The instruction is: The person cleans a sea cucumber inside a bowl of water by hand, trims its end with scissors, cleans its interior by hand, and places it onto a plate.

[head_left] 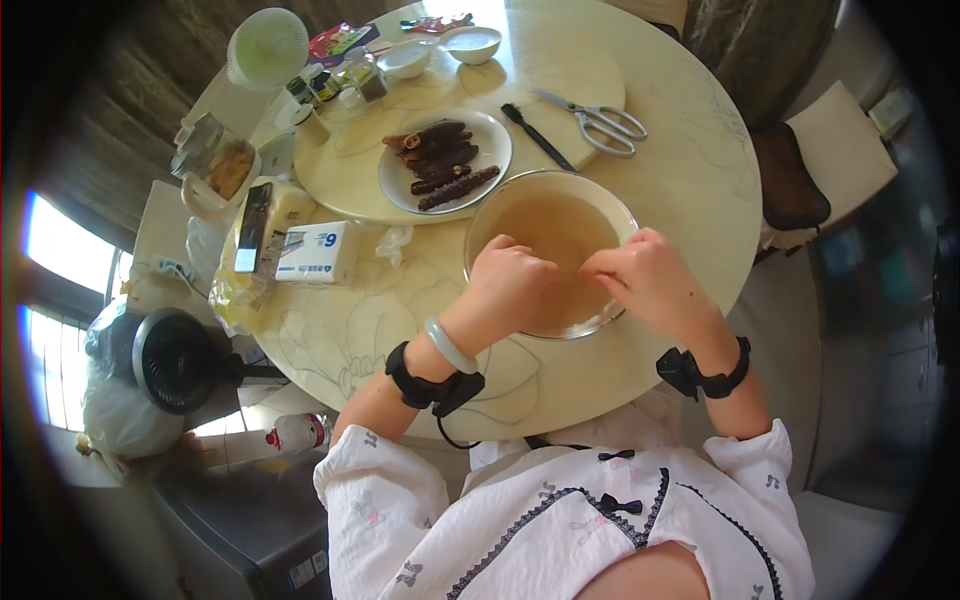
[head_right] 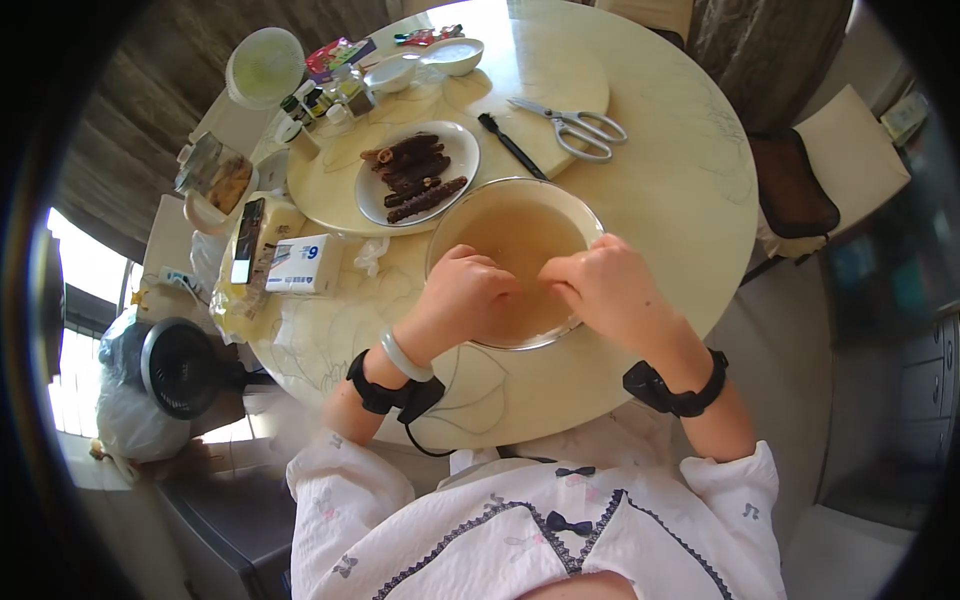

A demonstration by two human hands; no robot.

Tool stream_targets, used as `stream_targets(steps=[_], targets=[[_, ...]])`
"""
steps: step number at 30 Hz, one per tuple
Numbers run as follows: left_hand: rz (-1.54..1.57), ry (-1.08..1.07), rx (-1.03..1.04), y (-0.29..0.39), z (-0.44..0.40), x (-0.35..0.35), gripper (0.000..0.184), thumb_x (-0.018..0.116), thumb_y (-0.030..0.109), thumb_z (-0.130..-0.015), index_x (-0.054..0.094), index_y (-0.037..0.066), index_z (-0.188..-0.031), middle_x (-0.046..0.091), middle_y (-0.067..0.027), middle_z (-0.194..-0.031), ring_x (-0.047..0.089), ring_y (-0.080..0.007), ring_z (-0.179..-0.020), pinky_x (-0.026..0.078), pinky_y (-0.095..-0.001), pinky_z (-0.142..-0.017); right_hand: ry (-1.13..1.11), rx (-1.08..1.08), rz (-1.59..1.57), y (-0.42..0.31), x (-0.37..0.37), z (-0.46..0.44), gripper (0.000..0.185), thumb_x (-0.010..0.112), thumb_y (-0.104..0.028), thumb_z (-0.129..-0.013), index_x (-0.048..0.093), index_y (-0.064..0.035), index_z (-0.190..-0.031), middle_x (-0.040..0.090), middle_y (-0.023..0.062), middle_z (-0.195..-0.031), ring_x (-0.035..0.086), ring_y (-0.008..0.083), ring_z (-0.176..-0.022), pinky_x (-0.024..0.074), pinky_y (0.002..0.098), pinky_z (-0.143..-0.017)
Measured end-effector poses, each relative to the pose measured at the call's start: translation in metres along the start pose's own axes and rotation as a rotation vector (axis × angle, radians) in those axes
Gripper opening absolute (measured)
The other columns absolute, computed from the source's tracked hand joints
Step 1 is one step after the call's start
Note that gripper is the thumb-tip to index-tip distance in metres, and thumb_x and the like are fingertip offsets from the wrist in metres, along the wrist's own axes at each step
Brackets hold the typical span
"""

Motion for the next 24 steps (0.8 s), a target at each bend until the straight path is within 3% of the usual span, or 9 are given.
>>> stream_targets(steps=[2, 4, 8, 11, 13, 16, 17, 19, 24], targets=[[0.070, -0.022, -0.011, -0.005, 0.003, 0.003, 0.024, 0.070, 0.015, -0.073, 0.074, 0.015, -0.096, 0.072, -0.0021, -0.085, 0.066, -0.0207, -0.090, 0.046, -0.0359, -0.084, 0.020, 0.052, -0.078, 0.012, -0.001, 0.003, 0.014, 0.070, -0.006, -0.080, 0.073, -0.0098, -0.093, 0.072, 0.0059, -0.080, 0.065, 0.0238, -0.070, 0.0478, 0.0331, -0.081], [0.092, 0.251, 0.099, 0.000, 0.008, -0.016, 0.021, 0.072, 0.016, -0.074, 0.074, 0.015, -0.095, 0.073, -0.0029, -0.092, 0.065, -0.0200, -0.096, 0.045, -0.0366, -0.089, 0.047, 0.101, -0.166, 0.022, -0.004, 0.005, 0.016, 0.070, -0.005, -0.080, 0.072, -0.0090, -0.095, 0.072, 0.0059, -0.081, 0.067, 0.0238, -0.071, 0.0487, 0.0328, -0.079], [0.088, 0.206, 0.077, -0.009, 0.004, -0.025, 0.025, 0.072, 0.015, -0.070, 0.072, 0.015, -0.095, 0.070, -0.0023, -0.087, 0.064, -0.0217, -0.090, 0.044, -0.0367, -0.088, 0.004, 0.074, -0.214, 0.026, -0.014, 0.006, 0.021, 0.069, -0.001, -0.079, 0.071, -0.0056, -0.100, 0.072, 0.0079, -0.082, 0.069, 0.0245, -0.076, 0.0515, 0.0326, -0.074], [0.096, -0.060, -0.044, -0.021, 0.005, -0.012, 0.036, 0.073, 0.012, -0.071, 0.071, 0.014, -0.106, 0.071, -0.0042, -0.096, 0.064, -0.0233, -0.098, 0.044, -0.0365, -0.092, -0.032, 0.116, -0.270, 0.038, -0.011, 0.009, 0.024, 0.069, -0.004, -0.079, 0.070, -0.0057, -0.103, 0.073, 0.0095, -0.086, 0.069, 0.0261, -0.077, 0.0536, 0.0341, -0.074], [0.242, 0.134, -0.046, -0.014, 0.012, -0.029, 0.035, 0.074, 0.007, -0.072, 0.071, 0.011, -0.107, 0.072, -0.0046, -0.094, 0.064, -0.0248, -0.099, 0.043, -0.0379, -0.095, -0.033, 0.117, -0.289, 0.044, -0.009, 0.013, 0.025, 0.070, -0.006, -0.079, 0.069, -0.0068, -0.104, 0.073, 0.0104, -0.090, 0.069, 0.0272, -0.077, 0.0549, 0.0356, -0.074], [0.282, 0.253, -0.074, -0.003, 0.013, -0.047, 0.035, 0.075, 0.003, -0.074, 0.071, 0.008, -0.108, 0.073, -0.0054, -0.094, 0.065, -0.0248, -0.097, 0.045, -0.0384, -0.094, 0.086, 0.010, -0.392, 0.048, -0.008, 0.016, 0.027, 0.072, -0.007, -0.079, 0.068, -0.0078, -0.106, 0.072, 0.0090, -0.095, 0.069, 0.0266, -0.082, 0.0543, 0.0364, -0.075], [0.258, 0.235, -0.087, -0.001, 0.015, -0.050, 0.035, 0.075, 0.003, -0.074, 0.071, 0.008, -0.108, 0.073, -0.0054, -0.094, 0.065, -0.0248, -0.097, 0.045, -0.0384, -0.094, 0.152, -0.037, -0.444, 0.051, -0.009, 0.017, 0.027, 0.071, -0.005, -0.079, 0.069, -0.0073, -0.106, 0.072, 0.0087, -0.098, 0.069, 0.0262, -0.087, 0.0537, 0.0362, -0.077], [0.335, 0.115, -0.354, -0.014, 0.019, -0.050, 0.037, 0.075, 0.001, -0.075, 0.070, 0.006, -0.111, 0.074, -0.0067, -0.096, 0.065, -0.0245, -0.097, 0.047, -0.0371, -0.092, 0.230, -0.092, -0.532, 0.061, -0.009, 0.017, 0.027, 0.071, -0.003, -0.080, 0.069, -0.0067, -0.106, 0.072, 0.0085, -0.102, 0.068, 0.0258, -0.091, 0.0532, 0.0359, -0.079], [0.282, 0.032, -0.428, -0.001, 0.002, -0.048, 0.038, 0.075, -0.001, -0.075, 0.070, 0.006, -0.112, 0.074, -0.0056, -0.090, 0.065, -0.0239, -0.093, 0.049, -0.0354, -0.086, 0.090, -0.156, -0.678, 0.076, 0.002, 0.008, 0.027, 0.072, -0.002, -0.080, 0.069, -0.0077, -0.107, 0.071, 0.0086, -0.107, 0.067, 0.0270, -0.098, 0.0522, 0.0356, -0.084]])
Point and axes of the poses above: each hand's wrist, its own z-axis away from the middle knuckle, its own x-axis out of the palm, y = z × x, the point moved 7 cm from there along -z, towards the middle knuckle
